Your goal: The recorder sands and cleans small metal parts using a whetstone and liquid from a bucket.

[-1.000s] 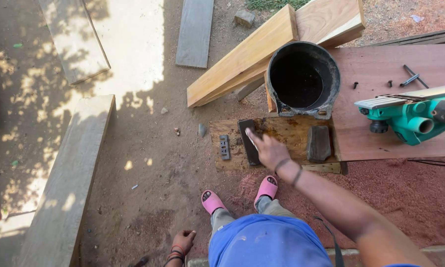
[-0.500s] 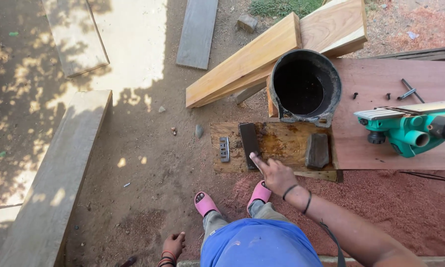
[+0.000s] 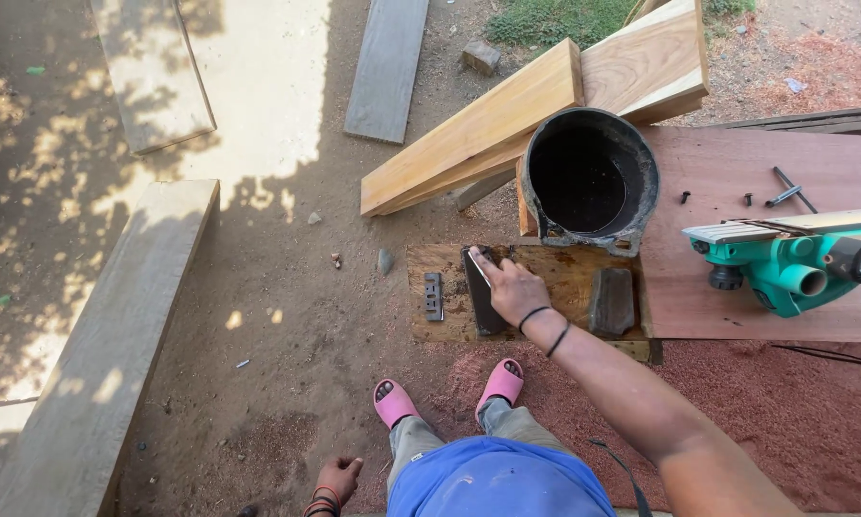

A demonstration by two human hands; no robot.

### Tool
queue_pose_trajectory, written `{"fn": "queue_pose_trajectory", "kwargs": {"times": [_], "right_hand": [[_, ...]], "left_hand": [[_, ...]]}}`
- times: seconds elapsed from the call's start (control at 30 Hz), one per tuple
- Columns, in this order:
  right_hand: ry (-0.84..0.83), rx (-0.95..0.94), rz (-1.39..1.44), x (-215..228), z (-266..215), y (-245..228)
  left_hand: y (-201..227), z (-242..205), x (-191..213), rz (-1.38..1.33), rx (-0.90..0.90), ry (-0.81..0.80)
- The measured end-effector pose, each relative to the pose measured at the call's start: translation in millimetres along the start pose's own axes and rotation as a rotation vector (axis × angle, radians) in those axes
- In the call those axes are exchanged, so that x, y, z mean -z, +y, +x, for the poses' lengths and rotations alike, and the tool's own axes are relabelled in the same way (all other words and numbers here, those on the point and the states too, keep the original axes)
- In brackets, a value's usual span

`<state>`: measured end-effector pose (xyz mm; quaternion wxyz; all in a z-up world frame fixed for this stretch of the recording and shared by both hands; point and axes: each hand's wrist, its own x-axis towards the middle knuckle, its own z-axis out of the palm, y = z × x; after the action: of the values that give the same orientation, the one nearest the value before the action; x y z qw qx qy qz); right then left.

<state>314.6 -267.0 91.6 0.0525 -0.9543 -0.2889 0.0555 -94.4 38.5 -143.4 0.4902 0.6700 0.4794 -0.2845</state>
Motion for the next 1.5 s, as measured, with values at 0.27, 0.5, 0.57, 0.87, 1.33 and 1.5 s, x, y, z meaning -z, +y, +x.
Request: {"fn": "queue_pose_trajectory", "kwargs": {"times": [0.27, 0.5, 0.57, 0.87, 1.33, 1.5], "right_hand": [[-0.215, -0.012, 0.036, 2.1, -48.9, -15.8], [0.366, 0.207, 0.694, -1.2, 32.8, 24.4], [0.200, -0.089, 1.011, 42.3, 18.7, 22.4], [0.067, -0.510, 1.346, 65.0, 92.7, 194.4], [-0.297, -0.795, 0.979, 69.3, 114.9, 220.4], [0.156, -0.357, 0.796, 169.6, 48.1, 108.0]], "left_hand": [[-9.6, -7.2, -5.2, -0.165, 0.121, 0.006], [-10.6, 7.0, -12.1, -0.039, 0.101, -0.014], [-9.4, 11.6, -13.7, -0.047, 0.101, 0.026], [-8.7, 12.3, -33.0, -0.090, -0.011, 0.174], [43.5, -26.4, -29.6, -0.137, -0.257, 0.190], [264.8, -176.7, 9.0, -0.324, -0.826, 0.182]]}}
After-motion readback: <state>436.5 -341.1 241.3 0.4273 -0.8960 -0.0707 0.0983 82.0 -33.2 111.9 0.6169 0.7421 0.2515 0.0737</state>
